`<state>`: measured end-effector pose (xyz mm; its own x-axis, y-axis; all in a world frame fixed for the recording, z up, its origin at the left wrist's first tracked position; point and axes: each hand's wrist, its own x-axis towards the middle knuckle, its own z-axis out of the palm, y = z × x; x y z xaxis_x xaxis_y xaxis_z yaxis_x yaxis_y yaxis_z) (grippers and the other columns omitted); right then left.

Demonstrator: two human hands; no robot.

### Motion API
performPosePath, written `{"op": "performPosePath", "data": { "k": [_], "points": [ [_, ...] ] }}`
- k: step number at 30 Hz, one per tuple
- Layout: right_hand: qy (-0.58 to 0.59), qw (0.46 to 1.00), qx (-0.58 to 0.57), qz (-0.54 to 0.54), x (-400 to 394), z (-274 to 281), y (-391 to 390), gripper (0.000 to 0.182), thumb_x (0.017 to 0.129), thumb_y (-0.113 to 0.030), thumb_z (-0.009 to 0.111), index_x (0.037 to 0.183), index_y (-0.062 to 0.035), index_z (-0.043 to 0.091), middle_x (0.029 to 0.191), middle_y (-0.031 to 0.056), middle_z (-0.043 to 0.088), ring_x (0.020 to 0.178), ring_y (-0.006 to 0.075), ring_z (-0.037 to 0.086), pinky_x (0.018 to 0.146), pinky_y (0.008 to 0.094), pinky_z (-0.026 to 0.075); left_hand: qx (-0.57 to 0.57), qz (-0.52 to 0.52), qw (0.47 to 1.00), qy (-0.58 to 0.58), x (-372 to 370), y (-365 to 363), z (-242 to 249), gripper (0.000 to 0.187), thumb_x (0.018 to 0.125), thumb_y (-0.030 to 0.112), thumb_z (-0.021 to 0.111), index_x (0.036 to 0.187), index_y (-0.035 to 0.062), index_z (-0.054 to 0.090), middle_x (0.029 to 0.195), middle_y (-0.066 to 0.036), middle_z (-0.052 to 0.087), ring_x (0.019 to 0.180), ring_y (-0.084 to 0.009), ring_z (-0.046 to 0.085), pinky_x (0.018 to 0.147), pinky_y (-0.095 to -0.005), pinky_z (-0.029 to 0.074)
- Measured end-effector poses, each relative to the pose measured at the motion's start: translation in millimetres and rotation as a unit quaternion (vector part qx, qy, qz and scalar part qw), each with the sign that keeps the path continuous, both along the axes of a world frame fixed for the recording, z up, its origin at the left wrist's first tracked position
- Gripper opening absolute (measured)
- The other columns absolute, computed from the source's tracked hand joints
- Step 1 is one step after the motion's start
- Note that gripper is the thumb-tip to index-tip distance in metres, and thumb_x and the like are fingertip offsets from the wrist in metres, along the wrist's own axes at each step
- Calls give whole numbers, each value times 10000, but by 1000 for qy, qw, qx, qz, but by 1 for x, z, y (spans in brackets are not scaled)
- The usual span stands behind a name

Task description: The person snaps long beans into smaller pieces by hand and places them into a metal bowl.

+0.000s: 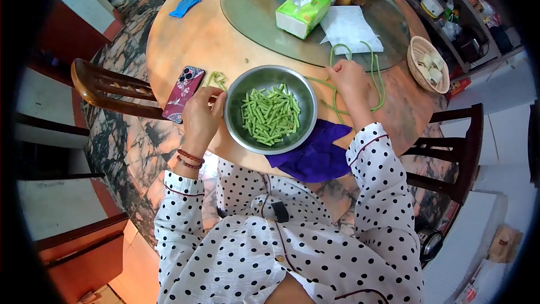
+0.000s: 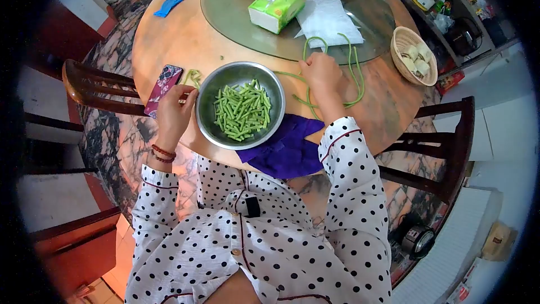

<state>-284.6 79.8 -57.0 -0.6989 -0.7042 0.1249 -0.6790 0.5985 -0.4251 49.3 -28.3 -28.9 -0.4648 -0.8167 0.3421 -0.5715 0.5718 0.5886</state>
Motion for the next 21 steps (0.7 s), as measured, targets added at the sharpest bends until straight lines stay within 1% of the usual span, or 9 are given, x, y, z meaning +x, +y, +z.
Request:
{"op": "performPosePath", "data": {
  "k": [1, 2, 4, 7, 10, 11, 12, 17, 21],
  "points": [
    [5, 1000, -22, 0, -1, -7, -1, 293, 832, -339, 735, 783, -51, 715, 725, 101, 691, 639, 249, 655, 580, 365, 498, 5, 0, 1000, 6, -2, 2, 2, 179, 883, 202, 697, 903, 24, 698, 846, -120, 690, 728, -254, 692, 618, -347, 513],
    [-108, 991, -82, 7, -5, -12, 0, 267, 841, -311, 735, 786, -51, 710, 711, 73, 675, 615, 206, 627, 560, 330, 476, 4, -6, 1000, 24, -5, 4, 6, 171, 885, 192, 694, 906, 22, 700, 837, -117, 691, 722, -240, 690, 620, -338, 513],
    [-327, 924, -197, 22, -8, -9, 2, 219, 859, -256, 735, 791, -50, 701, 683, 17, 641, 567, 120, 570, 518, 261, 431, 0, -16, 998, 62, -12, 10, 16, 157, 889, 171, 687, 914, 17, 702, 820, -110, 692, 711, -212, 685, 625, -319, 514],
    [-472, 844, -256, -10, 20, 27, 22, 136, 889, -177, 715, 853, -48, 691, 688, -43, 575, 556, 26, 461, 499, 188, 343, 135, -68, 980, 132, -27, 21, 24, 145, 893, 144, 678, 929, 6, 707, 805, -93, 700, 703, -151, 665, 639, -286, 511],
    [-508, 808, -296, 25, 53, 39, 38, 161, 890, -190, 724, 853, -38, 690, 707, -37, 613, 536, 13, 459, 484, 181, 357, 263, -166, 934, 179, -51, 47, 23, 169, 909, 139, 662, 974, -13, 696, 805, -67, 700, 704, -108, 630, 647, -259, 502],
    [-501, 810, -303, 38, 66, 43, 42, 154, 892, -180, 722, 856, -34, 686, 708, -37, 614, 535, 12, 460, 485, 177, 357, 301, -189, 923, 148, -57, 58, 29, 195, 949, 156, 628, 1035, -10, 686, 856, -18, 691, 730, -71, 599, 646, -217, 484],
    [-493, 811, -310, 50, 81, 45, 46, 148, 894, -169, 720, 860, -31, 682, 709, -38, 615, 534, 10, 461, 487, 173, 357, 277, -209, 926, 149, -65, 68, 29, 200, 944, 153, 639, 1048, -14, 679, 833, -16, 679, 714, -66, 590, 624, -213, 478],
    [-496, 799, -333, 75, 118, 42, 60, 103, 899, -128, 710, 864, -42, 666, 710, -45, 612, 564, 10, 487, 504, 170, 367, 395, -235, 879, 127, -73, 82, 33, 215, 935, 185, 660, 948, -29, 670, 769, -36, 663, 661, -70, 584, 604, -236, 482],
    [-604, 702, -368, 88, 125, 35, 66, 83, 903, -102, 689, 931, -49, 632, 767, -22, 617, 631, 36, 544, 572, 183, 406, 421, -240, 860, 159, -64, 83, 29, 191, 962, 171, 619, 912, -8, 662, 751, -11, 645, 664, -57, 578, 602, -219, 480]
  ]
}}
